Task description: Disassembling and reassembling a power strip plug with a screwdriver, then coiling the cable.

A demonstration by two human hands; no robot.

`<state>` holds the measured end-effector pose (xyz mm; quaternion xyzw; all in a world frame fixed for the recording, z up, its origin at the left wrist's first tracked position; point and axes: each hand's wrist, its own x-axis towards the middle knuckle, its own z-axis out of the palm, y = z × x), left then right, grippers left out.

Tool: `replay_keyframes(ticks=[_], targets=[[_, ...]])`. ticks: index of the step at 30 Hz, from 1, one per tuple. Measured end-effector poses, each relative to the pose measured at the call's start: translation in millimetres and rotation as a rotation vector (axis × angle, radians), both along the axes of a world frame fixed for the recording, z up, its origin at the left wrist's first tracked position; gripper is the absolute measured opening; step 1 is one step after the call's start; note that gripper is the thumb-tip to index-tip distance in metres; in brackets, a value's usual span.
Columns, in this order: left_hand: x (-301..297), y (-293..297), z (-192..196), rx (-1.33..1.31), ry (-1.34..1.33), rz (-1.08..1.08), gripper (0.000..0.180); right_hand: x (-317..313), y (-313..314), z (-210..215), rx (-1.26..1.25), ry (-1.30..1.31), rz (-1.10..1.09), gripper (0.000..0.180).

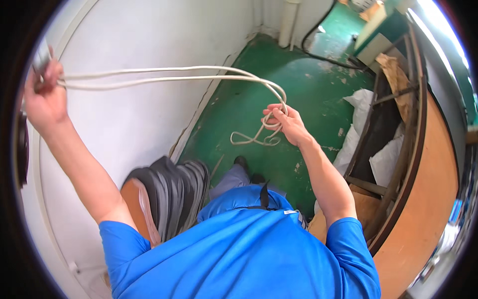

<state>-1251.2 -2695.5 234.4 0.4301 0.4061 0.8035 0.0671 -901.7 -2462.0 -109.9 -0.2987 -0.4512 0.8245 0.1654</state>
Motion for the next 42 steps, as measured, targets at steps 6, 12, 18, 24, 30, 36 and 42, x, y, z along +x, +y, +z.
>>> replay_keyframes(ticks=[6, 12, 18, 24, 30, 36, 42], targets=[[13.1, 113.1, -146.9, -0.192, -0.342, -0.254, 0.040, 11.6, 87.2, 66.5, -0.176, 0.313, -0.120, 0.040], [55.0, 260.6, -225.5, -0.480, -0.613, -0.597, 0.054, 21.0, 185.4, 93.5, -0.179, 0.464, -0.255, 0.042], [108.4, 406.7, -225.1, -0.584, -0.517, -0.837, 0.055, 31.7, 256.4, 122.8, 0.062, 0.461, -0.369, 0.040], [171.1, 540.7, -232.1, -0.570, -0.495, -0.971, 0.050, 53.6, 365.1, 122.4, 0.101, 0.533, -0.454, 0.037], [217.6, 640.3, -230.8, -0.587, -0.571, -0.974, 0.052, 67.5, 475.5, 127.4, 0.128, 0.558, -0.422, 0.034], [245.0, 745.7, -214.7, -0.608, -0.617, -0.871, 0.042, 74.7, 554.8, 148.6, 0.317, 0.336, -0.585, 0.032], [256.4, 853.4, -206.4, -0.589, -0.540, -0.924, 0.043, 69.0, 644.8, 141.7, 0.346, 0.249, -0.700, 0.032]])
